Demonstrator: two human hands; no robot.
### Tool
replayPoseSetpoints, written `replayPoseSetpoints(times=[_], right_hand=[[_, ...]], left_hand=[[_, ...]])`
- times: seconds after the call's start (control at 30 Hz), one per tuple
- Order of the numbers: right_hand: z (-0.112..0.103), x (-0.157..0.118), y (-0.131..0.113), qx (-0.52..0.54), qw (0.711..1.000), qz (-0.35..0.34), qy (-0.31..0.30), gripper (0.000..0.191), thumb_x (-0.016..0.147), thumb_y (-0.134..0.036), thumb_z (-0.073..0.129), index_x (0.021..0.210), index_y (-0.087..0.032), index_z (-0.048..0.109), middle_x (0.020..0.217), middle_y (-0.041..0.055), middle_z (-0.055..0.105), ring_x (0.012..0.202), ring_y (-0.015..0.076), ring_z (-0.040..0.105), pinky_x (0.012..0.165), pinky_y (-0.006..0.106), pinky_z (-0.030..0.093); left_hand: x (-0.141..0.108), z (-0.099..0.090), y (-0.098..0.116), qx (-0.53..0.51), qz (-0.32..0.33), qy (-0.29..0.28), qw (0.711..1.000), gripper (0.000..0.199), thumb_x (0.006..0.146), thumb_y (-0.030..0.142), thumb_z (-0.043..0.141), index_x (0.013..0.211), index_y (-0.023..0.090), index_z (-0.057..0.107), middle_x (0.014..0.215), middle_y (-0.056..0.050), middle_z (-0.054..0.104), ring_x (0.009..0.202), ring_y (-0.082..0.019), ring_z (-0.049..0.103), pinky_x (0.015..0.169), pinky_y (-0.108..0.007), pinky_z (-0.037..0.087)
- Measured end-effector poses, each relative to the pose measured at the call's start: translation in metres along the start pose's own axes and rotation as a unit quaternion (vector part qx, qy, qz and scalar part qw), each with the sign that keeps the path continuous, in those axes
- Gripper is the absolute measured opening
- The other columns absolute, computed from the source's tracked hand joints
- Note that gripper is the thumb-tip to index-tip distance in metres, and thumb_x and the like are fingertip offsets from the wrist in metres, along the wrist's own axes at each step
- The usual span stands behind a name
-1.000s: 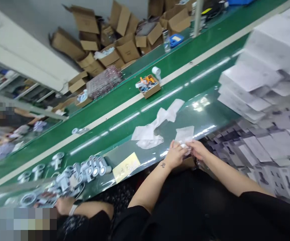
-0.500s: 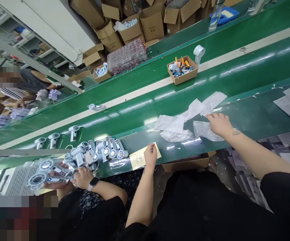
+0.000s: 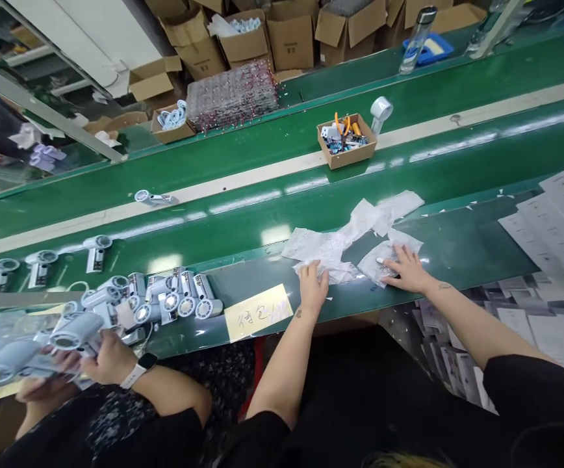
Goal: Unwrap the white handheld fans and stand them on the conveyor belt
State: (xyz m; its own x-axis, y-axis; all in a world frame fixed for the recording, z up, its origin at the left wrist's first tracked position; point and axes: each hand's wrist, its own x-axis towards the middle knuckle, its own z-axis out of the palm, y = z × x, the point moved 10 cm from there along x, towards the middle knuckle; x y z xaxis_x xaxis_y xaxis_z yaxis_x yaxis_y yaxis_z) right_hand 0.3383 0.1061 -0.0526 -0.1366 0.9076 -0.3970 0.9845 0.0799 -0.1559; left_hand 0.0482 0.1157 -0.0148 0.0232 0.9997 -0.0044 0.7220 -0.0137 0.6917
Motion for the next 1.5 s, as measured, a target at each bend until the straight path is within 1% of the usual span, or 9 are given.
replayPoseSetpoints(times=[0.33,0.43,0.57,0.73,0.87,1.03,1.23,1.37,1.5], right_hand=[[-0.053,-0.003,0.012,0.250,0.947,0.006,0.204,0.043,0.075,-0.050,0.056,0.102,-0.017,0.060,0.130,0.0176,0.046,0.129,0.0331,0.030,0.105,0.054,0.026],[-0.048,0.012,-0.006,0.509,0.849,0.056,0.130,0.046,0.077,-0.058,0.050,0.105,-0.022,0.057,0.114,0.0124,0.058,0.108,0.0273,0.053,0.092,0.047,0.042],[-0.043,0.029,-0.044,0.750,0.651,0.077,-0.082,0.058,0.074,-0.068,0.046,0.105,-0.020,0.056,0.093,0.0081,0.067,0.083,0.0239,0.063,0.069,0.039,0.051],[-0.064,0.031,0.053,0.714,0.669,0.159,0.131,0.046,0.054,-0.042,0.076,0.089,-0.018,0.058,0.083,0.0042,0.067,0.072,0.0205,0.062,0.066,0.033,0.050],[-0.040,0.008,0.115,0.658,0.679,0.238,0.223,0.047,0.060,-0.050,0.064,0.095,-0.020,0.053,0.097,0.0090,0.064,0.088,0.0257,0.061,0.075,0.039,0.050],[-0.027,-0.006,0.134,0.493,0.779,0.282,0.265,0.076,0.047,-0.044,0.075,0.112,-0.018,0.046,0.121,0.0179,0.050,0.124,0.0369,0.036,0.100,0.050,0.032],[-0.032,0.015,0.119,0.393,0.887,0.193,0.149,0.090,0.060,-0.048,0.068,0.133,-0.015,0.028,0.122,0.0174,0.048,0.118,0.0345,0.045,0.098,0.050,0.035],[-0.076,-0.003,0.104,0.481,0.844,0.112,0.211,0.084,0.068,-0.058,0.060,0.135,-0.019,0.030,0.134,0.0161,0.039,0.126,0.0314,0.035,0.101,0.048,0.033],[-0.084,-0.011,0.061,0.703,0.710,0.022,-0.006,0.059,0.071,-0.058,0.060,0.119,-0.024,0.052,0.108,0.0090,0.061,0.099,0.0265,0.058,0.078,0.039,0.049]], left_hand=[[0.048,0.002,0.000,0.047,-0.112,0.089,0.989,0.030,0.087,0.031,0.045,0.107,0.020,0.064,0.116,-0.013,0.059,0.118,-0.027,0.044,0.101,-0.048,0.030],[0.037,-0.019,0.042,-0.003,-0.009,0.159,0.987,0.030,0.086,0.027,0.044,0.107,0.018,0.062,0.118,-0.013,0.059,0.116,-0.023,0.047,0.105,-0.044,0.029],[-0.005,0.023,0.146,-0.065,0.258,-0.018,0.964,0.029,0.078,0.023,0.051,0.104,0.020,0.063,0.116,-0.010,0.059,0.121,-0.023,0.043,0.104,-0.044,0.033],[-0.019,0.074,0.180,-0.062,0.311,-0.190,0.929,0.021,0.074,0.015,0.050,0.084,0.021,0.067,0.085,-0.005,0.066,0.105,-0.021,0.054,0.093,-0.036,0.041],[0.079,0.063,0.124,-0.015,0.052,-0.014,0.998,0.024,0.085,0.026,0.043,0.086,0.018,0.065,0.087,-0.009,0.065,0.092,-0.020,0.057,0.089,-0.034,0.041],[0.149,0.084,0.084,0.065,-0.165,-0.032,0.984,0.037,0.072,0.034,0.062,0.099,0.010,0.061,0.107,-0.020,0.060,0.106,-0.031,0.052,0.088,-0.039,0.039],[0.114,0.052,0.094,-0.029,-0.163,-0.002,0.986,0.022,0.083,0.029,0.046,0.097,0.018,0.058,0.097,-0.007,0.064,0.094,-0.020,0.057,0.082,-0.030,0.042],[0.054,0.078,0.147,-0.303,-0.119,-0.084,0.942,0.027,0.081,0.032,0.052,0.105,0.020,0.053,0.093,-0.002,0.064,0.084,-0.015,0.059,0.074,-0.025,0.045],[0.012,0.123,0.181,-0.359,-0.160,-0.147,0.908,0.020,0.077,0.033,0.058,0.091,0.019,0.056,0.081,0.000,0.061,0.074,-0.013,0.056,0.068,-0.023,0.045]])
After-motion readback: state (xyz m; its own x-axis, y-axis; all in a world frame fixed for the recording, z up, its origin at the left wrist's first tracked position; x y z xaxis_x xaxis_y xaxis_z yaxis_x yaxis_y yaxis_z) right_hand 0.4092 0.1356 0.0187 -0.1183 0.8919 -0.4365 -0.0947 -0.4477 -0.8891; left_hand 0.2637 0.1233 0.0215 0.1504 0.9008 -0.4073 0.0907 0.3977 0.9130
